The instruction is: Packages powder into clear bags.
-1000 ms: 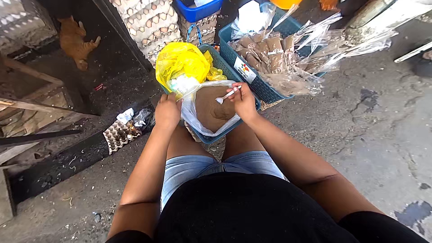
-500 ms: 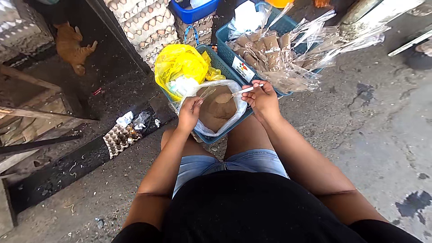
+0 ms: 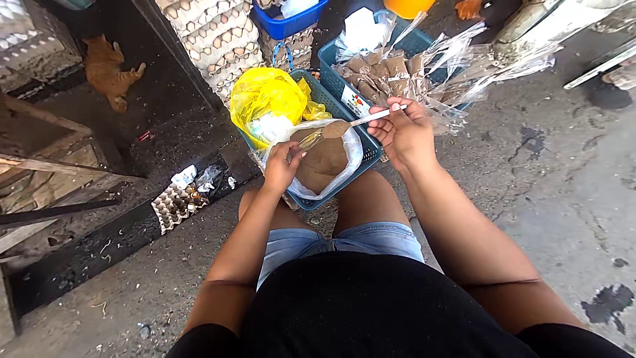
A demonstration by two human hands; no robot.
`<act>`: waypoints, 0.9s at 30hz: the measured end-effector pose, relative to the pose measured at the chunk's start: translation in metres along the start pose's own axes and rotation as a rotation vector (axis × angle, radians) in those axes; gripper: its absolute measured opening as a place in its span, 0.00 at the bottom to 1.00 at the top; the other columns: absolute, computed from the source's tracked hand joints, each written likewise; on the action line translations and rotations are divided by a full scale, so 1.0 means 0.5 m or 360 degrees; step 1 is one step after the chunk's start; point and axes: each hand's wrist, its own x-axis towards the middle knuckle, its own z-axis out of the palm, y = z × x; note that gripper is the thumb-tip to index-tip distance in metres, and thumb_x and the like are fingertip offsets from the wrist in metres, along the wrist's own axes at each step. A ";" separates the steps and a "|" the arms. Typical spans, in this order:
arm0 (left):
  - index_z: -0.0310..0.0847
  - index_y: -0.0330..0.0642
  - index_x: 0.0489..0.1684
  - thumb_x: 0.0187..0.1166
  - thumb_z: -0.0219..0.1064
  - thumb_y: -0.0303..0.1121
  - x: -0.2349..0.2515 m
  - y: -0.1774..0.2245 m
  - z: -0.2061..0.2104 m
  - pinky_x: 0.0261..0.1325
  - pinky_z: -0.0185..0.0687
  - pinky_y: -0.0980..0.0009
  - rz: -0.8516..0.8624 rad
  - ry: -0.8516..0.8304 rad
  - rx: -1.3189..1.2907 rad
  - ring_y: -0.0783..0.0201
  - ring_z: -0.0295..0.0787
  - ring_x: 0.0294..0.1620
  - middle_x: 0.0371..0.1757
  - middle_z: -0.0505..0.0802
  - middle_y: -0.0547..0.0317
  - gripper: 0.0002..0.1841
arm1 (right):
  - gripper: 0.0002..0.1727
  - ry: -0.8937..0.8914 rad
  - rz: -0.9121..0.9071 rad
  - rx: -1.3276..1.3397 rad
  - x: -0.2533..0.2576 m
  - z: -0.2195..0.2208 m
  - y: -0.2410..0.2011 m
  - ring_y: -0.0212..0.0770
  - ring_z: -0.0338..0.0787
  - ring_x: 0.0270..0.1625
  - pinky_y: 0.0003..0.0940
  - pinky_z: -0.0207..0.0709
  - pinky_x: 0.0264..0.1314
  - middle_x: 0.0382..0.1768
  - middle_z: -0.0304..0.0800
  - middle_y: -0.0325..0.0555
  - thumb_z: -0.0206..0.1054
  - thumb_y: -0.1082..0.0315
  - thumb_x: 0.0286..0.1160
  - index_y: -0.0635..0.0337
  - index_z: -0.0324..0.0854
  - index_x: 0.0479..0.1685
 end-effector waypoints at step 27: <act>0.84 0.28 0.61 0.78 0.71 0.28 -0.004 0.023 0.000 0.67 0.84 0.47 -0.0226 -0.0021 -0.0040 0.46 0.91 0.58 0.58 0.91 0.37 0.16 | 0.17 -0.0771 -0.0673 -0.0622 -0.038 0.050 0.029 0.34 0.90 0.57 0.36 0.85 0.65 0.59 0.87 0.44 0.45 0.67 0.91 0.64 0.71 0.67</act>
